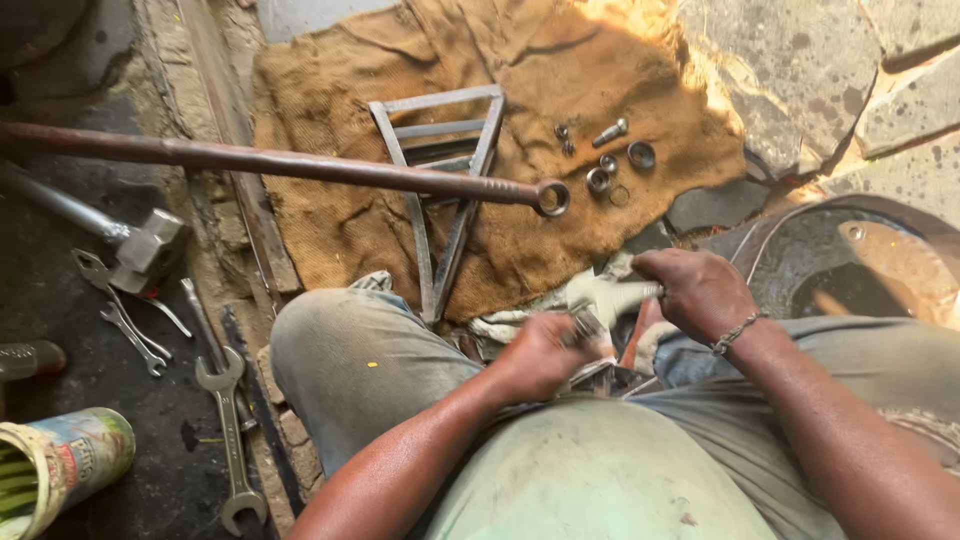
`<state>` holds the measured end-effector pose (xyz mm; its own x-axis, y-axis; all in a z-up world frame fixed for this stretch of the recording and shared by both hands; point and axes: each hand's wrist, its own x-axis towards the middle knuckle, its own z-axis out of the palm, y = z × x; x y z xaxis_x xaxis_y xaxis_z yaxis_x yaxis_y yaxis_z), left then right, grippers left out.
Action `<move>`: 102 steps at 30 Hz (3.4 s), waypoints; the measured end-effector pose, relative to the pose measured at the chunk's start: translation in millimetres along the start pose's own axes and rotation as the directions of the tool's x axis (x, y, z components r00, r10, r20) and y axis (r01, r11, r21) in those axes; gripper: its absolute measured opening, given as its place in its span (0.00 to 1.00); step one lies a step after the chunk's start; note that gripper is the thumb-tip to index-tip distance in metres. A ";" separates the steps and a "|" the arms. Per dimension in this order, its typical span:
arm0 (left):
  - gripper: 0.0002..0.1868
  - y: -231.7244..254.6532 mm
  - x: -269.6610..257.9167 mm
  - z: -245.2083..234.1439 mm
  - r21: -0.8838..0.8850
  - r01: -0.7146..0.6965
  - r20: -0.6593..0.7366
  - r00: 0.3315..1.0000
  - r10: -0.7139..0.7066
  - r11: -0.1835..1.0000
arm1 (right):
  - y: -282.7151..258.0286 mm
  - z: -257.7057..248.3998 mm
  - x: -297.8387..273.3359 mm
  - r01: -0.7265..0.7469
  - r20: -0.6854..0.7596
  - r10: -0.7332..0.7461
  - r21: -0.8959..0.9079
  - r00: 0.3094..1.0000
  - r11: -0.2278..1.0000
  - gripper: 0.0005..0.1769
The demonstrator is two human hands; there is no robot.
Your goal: The person wipes grease off a small metal pin and a spring with a cloth. They then place the components into a metal assembly and use a wrench to tighten them.
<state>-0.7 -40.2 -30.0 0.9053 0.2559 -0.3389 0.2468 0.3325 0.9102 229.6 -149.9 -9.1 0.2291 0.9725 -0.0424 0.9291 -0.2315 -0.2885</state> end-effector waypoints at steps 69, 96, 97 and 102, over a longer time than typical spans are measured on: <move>0.13 54.6 37.3 -47.2 0.551 -0.438 -0.517 0.488 0.703 0.710 | -117.8 -38.7 51.5 -0.551 0.548 0.091 0.835 0.831 0.007 0.13; 0.18 49.5 32.3 -37.0 0.523 -0.444 -0.474 0.557 0.682 0.727 | -100.9 -43.6 26.5 -0.697 0.669 0.209 0.708 0.713 0.114 0.14; 0.19 50.4 31.8 -37.5 0.518 -0.453 -0.489 0.539 0.686 0.725 | -103.5 -45.3 27.2 -0.685 0.662 0.189 0.722 0.725 0.098 0.14; 0.20 50.5 27.4 -43.1 0.590 -0.445 -0.437 0.526 0.730 0.674 | -100.6 -49.4 29.9 -0.520 0.518 0.101 0.788 0.850 0.329 0.16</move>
<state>21.6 22.7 -3.6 0.5053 0.7736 0.3823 -0.0332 -0.4253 0.9044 157.3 -98.8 65.9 0.1382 0.8166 -0.5604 -0.0420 -0.5605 -0.8271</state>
